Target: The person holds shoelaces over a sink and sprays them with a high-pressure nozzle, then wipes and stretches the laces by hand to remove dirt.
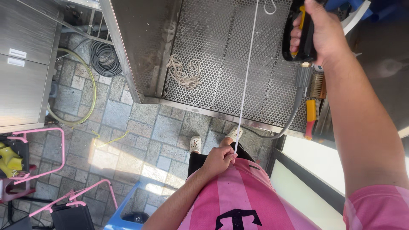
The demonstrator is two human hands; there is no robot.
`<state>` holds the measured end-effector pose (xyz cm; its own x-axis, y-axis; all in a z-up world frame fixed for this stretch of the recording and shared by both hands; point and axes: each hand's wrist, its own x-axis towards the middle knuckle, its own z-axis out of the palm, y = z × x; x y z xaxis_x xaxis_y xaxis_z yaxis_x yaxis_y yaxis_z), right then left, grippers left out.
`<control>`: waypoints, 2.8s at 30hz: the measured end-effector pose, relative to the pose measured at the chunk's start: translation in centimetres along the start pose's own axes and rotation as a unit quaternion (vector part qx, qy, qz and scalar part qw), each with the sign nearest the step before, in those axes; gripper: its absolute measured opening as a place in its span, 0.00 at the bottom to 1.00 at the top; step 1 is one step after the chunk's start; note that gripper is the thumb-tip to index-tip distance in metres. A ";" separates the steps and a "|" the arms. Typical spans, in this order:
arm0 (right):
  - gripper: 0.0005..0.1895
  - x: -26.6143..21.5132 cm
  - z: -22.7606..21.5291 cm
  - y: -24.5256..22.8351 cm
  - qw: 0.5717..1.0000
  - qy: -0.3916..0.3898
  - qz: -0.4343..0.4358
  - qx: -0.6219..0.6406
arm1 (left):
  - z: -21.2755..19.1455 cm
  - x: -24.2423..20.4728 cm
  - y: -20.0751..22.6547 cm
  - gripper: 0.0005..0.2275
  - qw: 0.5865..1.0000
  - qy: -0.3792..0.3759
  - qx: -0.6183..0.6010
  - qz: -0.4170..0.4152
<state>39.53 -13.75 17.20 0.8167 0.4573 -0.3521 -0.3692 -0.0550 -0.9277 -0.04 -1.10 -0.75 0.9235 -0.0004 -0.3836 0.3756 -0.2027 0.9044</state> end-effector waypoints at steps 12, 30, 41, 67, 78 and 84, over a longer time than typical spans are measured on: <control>0.15 0.8 -5.1 9.7 0.991 0.077 0.109 0.003 | -4.6 2.4 0.4 0.05 0.983 0.072 0.099 -0.134; 0.37 -8.8 -4.9 23.0 0.861 0.381 -0.124 -0.313 | -23.3 31.9 11.1 0.17 0.844 0.373 0.297 0.245; 0.36 -14.4 2.9 25.0 0.742 0.529 -0.066 -0.407 | -29.0 60.4 7.9 0.30 0.885 0.173 0.396 0.174; 0.22 -15.1 8.2 26.8 0.770 0.522 0.009 -0.366 | -17.2 60.6 11.8 0.06 0.952 0.193 0.101 0.215; 0.56 -5.0 8.4 17.9 0.869 0.369 -0.233 -0.232 | -11.2 29.6 21.6 0.05 0.939 -0.194 0.096 0.267; 0.27 -2.4 8.5 20.3 0.919 0.213 -0.136 0.302 | -10.8 23.4 24.4 0.05 0.889 -0.264 0.104 0.359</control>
<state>26.33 -8.35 0.28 0.9673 -0.0140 -0.2533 -0.2003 0.5708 -0.7963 31.53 4.53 14.39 0.7339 -0.6507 0.1952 -0.3695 -0.1413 0.9184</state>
